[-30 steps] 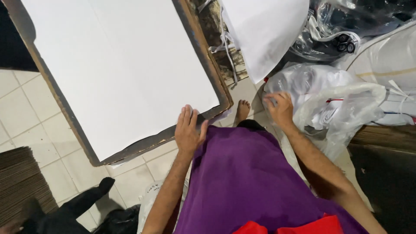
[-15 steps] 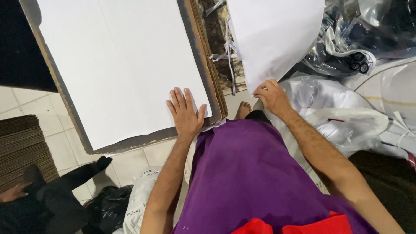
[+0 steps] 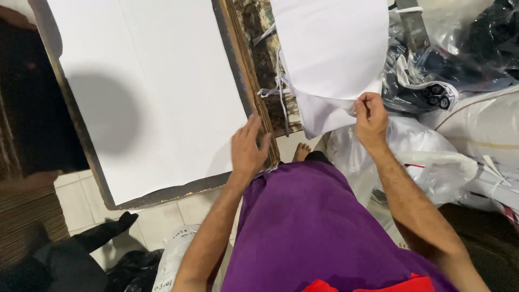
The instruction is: The person repeatedly picks up white t-shirts, places them on a dark rectangular board, smooths them flat, and folds them. The folded shirts are then stacked on the board. The person handles the shirts by hand without using any tools.
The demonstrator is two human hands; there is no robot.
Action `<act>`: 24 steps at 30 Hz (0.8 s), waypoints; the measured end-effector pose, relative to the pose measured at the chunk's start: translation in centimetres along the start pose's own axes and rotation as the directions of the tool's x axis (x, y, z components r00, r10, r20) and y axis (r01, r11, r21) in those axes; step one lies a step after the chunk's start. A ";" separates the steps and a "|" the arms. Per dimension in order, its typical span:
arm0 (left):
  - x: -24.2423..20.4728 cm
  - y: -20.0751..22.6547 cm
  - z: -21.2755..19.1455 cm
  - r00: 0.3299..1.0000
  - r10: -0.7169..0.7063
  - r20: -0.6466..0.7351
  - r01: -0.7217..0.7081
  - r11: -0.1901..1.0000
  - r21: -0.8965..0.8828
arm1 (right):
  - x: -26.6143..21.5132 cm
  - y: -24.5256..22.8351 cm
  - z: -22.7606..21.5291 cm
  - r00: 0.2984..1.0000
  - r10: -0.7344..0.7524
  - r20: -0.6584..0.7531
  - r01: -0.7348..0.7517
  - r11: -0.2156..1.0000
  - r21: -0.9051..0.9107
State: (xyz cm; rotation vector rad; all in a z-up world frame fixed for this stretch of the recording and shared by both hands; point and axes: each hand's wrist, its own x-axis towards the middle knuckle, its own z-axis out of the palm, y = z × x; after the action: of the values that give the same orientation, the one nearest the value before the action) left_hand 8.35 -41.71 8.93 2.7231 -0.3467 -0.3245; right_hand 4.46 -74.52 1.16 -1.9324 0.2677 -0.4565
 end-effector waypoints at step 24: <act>5.1 9.8 -18.2 0.494 0.101 -0.864 -0.755 0.543 -0.368 | 5.5 -10.1 -4.8 0.834 -0.426 -0.352 0.406 0.904 -0.132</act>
State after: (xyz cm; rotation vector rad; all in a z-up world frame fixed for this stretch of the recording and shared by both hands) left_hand 16.16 -45.92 28.29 1.5906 -0.5546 0.7431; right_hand 7.09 -76.67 13.19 -1.9436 0.0957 -1.1270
